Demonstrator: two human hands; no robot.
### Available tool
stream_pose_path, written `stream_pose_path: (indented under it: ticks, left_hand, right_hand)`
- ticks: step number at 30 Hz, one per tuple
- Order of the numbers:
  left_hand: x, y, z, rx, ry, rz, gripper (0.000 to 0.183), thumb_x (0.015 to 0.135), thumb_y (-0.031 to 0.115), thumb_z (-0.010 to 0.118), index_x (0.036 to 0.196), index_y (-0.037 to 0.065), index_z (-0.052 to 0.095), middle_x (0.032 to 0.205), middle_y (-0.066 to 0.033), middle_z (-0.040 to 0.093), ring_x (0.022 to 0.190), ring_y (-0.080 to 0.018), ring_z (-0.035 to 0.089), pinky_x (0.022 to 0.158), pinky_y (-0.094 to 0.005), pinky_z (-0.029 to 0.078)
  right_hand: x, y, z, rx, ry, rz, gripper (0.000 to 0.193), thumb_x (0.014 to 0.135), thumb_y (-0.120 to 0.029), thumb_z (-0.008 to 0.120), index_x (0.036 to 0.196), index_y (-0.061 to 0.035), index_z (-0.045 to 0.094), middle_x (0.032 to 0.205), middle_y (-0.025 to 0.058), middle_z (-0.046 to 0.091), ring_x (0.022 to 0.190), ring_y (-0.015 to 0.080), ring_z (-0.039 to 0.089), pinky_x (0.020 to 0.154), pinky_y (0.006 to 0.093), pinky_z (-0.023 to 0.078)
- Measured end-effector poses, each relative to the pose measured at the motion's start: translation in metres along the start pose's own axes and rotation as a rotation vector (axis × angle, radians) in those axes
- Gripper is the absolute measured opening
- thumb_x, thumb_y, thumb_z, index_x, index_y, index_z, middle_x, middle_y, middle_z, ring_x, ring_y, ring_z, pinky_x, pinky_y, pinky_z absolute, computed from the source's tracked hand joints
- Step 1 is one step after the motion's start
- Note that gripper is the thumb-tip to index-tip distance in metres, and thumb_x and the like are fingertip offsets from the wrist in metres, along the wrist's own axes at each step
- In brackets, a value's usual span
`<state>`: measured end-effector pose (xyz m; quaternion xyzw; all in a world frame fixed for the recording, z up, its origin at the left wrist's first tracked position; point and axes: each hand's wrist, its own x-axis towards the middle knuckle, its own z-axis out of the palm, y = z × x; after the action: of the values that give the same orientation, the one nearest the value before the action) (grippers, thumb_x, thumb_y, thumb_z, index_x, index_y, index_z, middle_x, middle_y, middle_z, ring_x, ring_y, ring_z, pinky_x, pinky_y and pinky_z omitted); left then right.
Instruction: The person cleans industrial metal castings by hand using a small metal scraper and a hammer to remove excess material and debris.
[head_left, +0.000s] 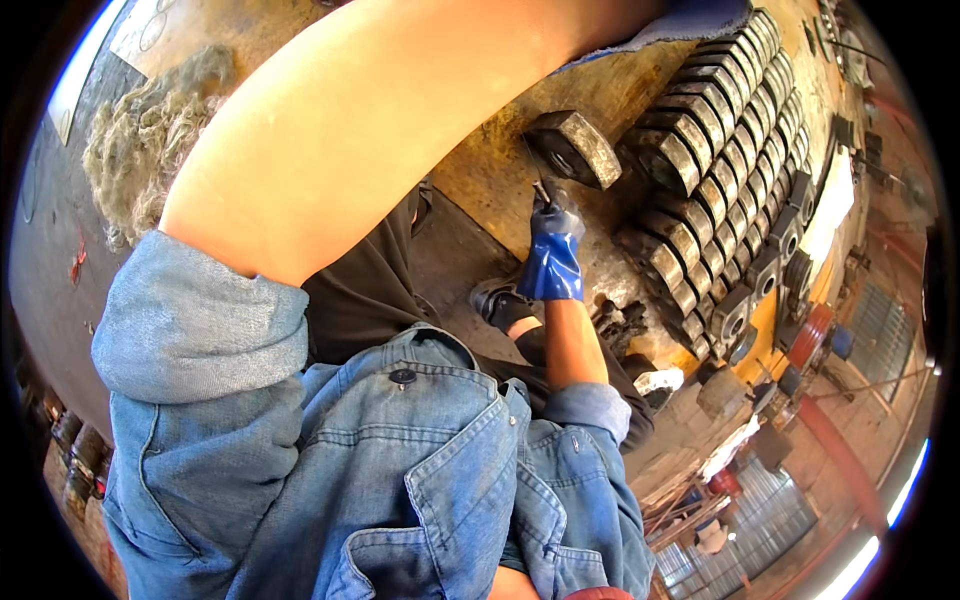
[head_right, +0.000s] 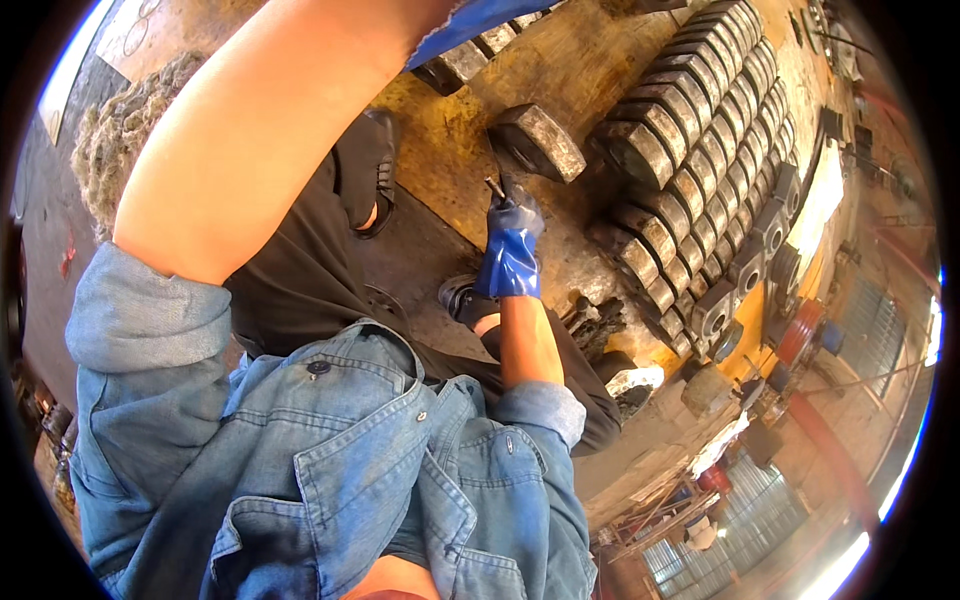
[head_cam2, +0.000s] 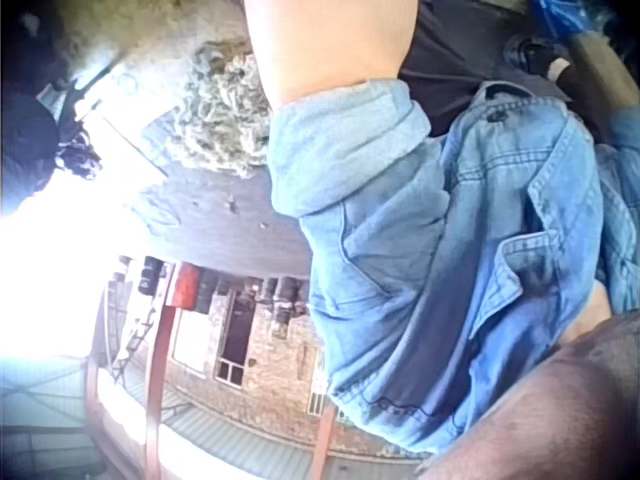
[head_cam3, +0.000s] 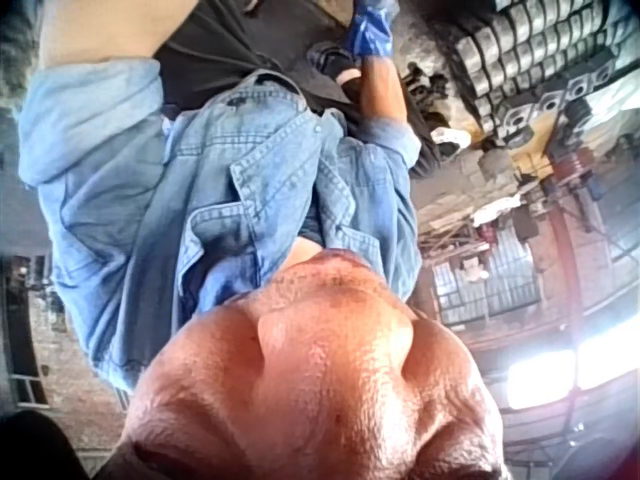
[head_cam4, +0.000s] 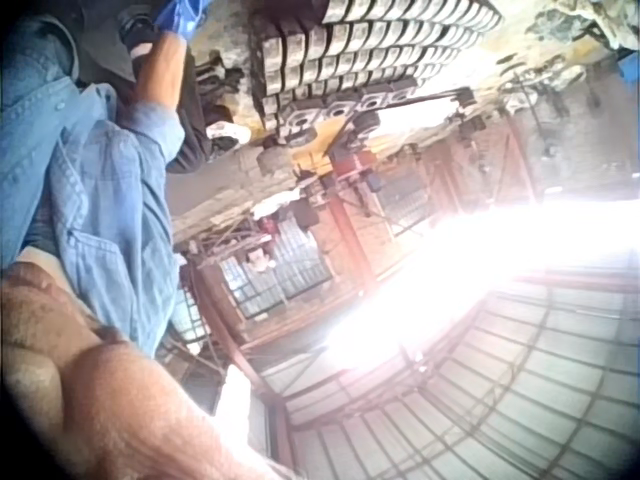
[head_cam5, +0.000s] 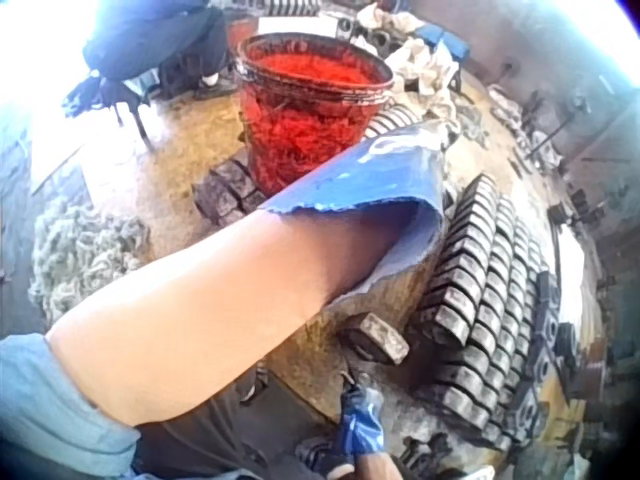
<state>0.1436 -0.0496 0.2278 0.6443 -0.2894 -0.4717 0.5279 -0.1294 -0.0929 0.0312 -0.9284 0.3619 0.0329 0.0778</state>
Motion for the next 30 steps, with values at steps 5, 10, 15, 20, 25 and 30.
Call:
stream_pose_path:
  ticks: [5, 10, 15, 20, 25, 30]
  left_hand:
    - [0.002, 0.002, 0.004, 0.007, -0.001, 0.014, 0.07, 0.076, 0.037, 0.074, 0.133, 0.009, 0.044, 0.109, -0.0156, 0.062, 0.104, -0.0321, 0.059, 0.093, -0.0426, 0.048]
    - [0.004, -0.002, 0.004, 0.012, -0.012, 0.012, 0.07, 0.075, 0.037, 0.075, 0.132, 0.009, 0.044, 0.108, -0.0154, 0.062, 0.103, -0.0322, 0.06, 0.092, -0.0424, 0.049]
    - [0.003, -0.001, 0.005, 0.018, -0.016, 0.02, 0.071, 0.075, 0.037, 0.075, 0.132, 0.008, 0.045, 0.107, -0.0153, 0.063, 0.102, -0.0322, 0.061, 0.092, -0.0422, 0.049]
    - [0.003, -0.003, 0.01, 0.043, -0.025, 0.02, 0.071, 0.074, 0.036, 0.076, 0.131, 0.008, 0.046, 0.106, -0.0151, 0.064, 0.101, -0.0322, 0.062, 0.091, -0.042, 0.05]
    - [0.006, -0.005, 0.015, 0.074, -0.04, 0.028, 0.071, 0.073, 0.036, 0.077, 0.131, 0.008, 0.047, 0.105, -0.0149, 0.065, 0.1, -0.0322, 0.063, 0.09, -0.0418, 0.05]
    - [0.015, -0.006, 0.017, 0.137, -0.055, 0.032, 0.071, 0.073, 0.036, 0.078, 0.13, 0.008, 0.048, 0.103, -0.0147, 0.066, 0.099, -0.0322, 0.063, 0.09, -0.0416, 0.051]
  right_hand:
    - [-0.009, 0.016, -0.018, 0.054, 0.07, -0.101, 0.026, 0.083, -0.028, 0.059, 0.107, -0.0182, 0.064, 0.09, 0.0133, 0.068, 0.084, 0.0338, 0.065, 0.075, 0.0436, 0.052]
    - [-0.008, 0.02, -0.031, -0.14, -0.223, -0.046, 0.032, 0.084, -0.023, 0.058, 0.116, -0.0224, 0.064, 0.103, 0.0093, 0.068, 0.093, 0.0304, 0.065, 0.079, 0.0409, 0.053]
    - [-0.04, 0.053, -0.06, -0.114, -0.039, -0.283, 0.039, 0.082, -0.024, 0.059, 0.121, -0.025, 0.058, 0.101, 0.0088, 0.067, 0.094, 0.0284, 0.064, 0.074, 0.0426, 0.053]
    - [-0.03, 0.051, -0.07, -0.152, -0.071, -0.22, 0.043, 0.078, -0.018, 0.064, 0.12, -0.02, 0.061, 0.11, 0.0088, 0.066, 0.098, 0.0283, 0.064, 0.083, 0.0397, 0.052]
    - [-0.008, 0.052, -0.075, -0.064, -0.097, -0.235, 0.036, 0.08, -0.02, 0.064, 0.116, -0.02, 0.064, 0.108, 0.0077, 0.068, 0.098, 0.0278, 0.064, 0.084, 0.0377, 0.053]
    - [0.034, 0.026, -0.113, -0.158, -0.395, -0.077, 0.03, 0.087, -0.034, 0.052, 0.112, -0.0226, 0.065, 0.102, 0.0125, 0.068, 0.095, 0.0315, 0.065, 0.082, 0.0411, 0.053]
